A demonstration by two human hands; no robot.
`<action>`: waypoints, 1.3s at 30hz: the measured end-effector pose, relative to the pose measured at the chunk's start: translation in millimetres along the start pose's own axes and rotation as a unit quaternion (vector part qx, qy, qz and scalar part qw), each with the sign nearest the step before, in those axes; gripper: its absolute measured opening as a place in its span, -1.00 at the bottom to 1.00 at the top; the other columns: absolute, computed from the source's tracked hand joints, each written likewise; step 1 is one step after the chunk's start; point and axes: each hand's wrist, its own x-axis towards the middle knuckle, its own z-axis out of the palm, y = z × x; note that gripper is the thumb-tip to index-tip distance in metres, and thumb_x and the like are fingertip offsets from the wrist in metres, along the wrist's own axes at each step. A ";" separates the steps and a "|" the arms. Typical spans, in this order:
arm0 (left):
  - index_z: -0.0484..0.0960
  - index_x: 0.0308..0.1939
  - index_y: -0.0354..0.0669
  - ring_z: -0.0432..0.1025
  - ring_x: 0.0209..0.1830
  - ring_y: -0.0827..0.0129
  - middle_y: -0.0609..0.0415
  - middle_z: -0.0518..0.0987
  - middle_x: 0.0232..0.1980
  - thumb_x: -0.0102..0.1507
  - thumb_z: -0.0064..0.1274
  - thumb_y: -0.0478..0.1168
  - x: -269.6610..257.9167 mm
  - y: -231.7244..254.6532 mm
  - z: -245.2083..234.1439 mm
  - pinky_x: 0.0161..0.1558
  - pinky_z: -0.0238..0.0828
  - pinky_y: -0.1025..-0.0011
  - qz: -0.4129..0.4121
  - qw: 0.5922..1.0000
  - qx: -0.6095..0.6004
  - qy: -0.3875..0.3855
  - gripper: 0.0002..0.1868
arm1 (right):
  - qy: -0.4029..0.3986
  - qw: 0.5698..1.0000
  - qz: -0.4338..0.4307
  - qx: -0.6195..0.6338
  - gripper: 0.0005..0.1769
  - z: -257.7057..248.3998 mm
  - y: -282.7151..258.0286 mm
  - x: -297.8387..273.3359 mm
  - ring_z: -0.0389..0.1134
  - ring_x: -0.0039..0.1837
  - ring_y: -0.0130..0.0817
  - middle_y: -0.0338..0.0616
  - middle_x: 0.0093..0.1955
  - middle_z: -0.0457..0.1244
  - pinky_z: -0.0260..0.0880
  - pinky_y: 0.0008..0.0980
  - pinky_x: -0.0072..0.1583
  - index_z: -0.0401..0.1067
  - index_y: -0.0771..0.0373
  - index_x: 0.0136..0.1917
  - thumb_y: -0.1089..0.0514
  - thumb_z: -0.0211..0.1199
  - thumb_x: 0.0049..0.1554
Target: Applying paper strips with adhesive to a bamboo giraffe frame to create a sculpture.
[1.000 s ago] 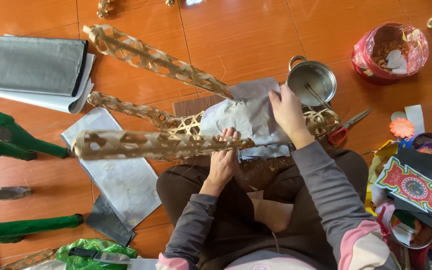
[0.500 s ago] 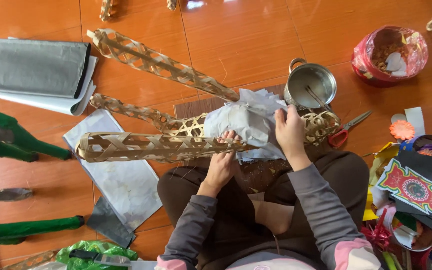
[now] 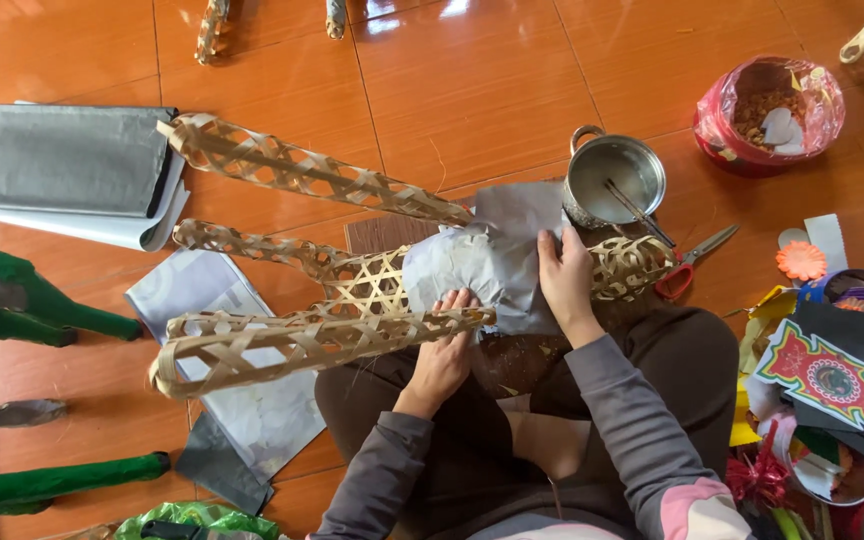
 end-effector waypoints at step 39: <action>0.52 0.14 -0.22 0.43 0.10 -0.19 -0.26 0.57 0.03 0.23 0.08 0.16 140.8 -65.8 -5.8 0.12 0.32 -0.07 -0.245 0.898 -0.257 -0.260 -0.41 | 0.002 0.996 -0.069 0.062 -0.67 1.4 31.8 -4.5 0.33 -0.31 0.01 0.12 -0.42 0.21 0.31 -0.19 -0.24 0.26 0.19 -0.28 -0.01 0.27 0.16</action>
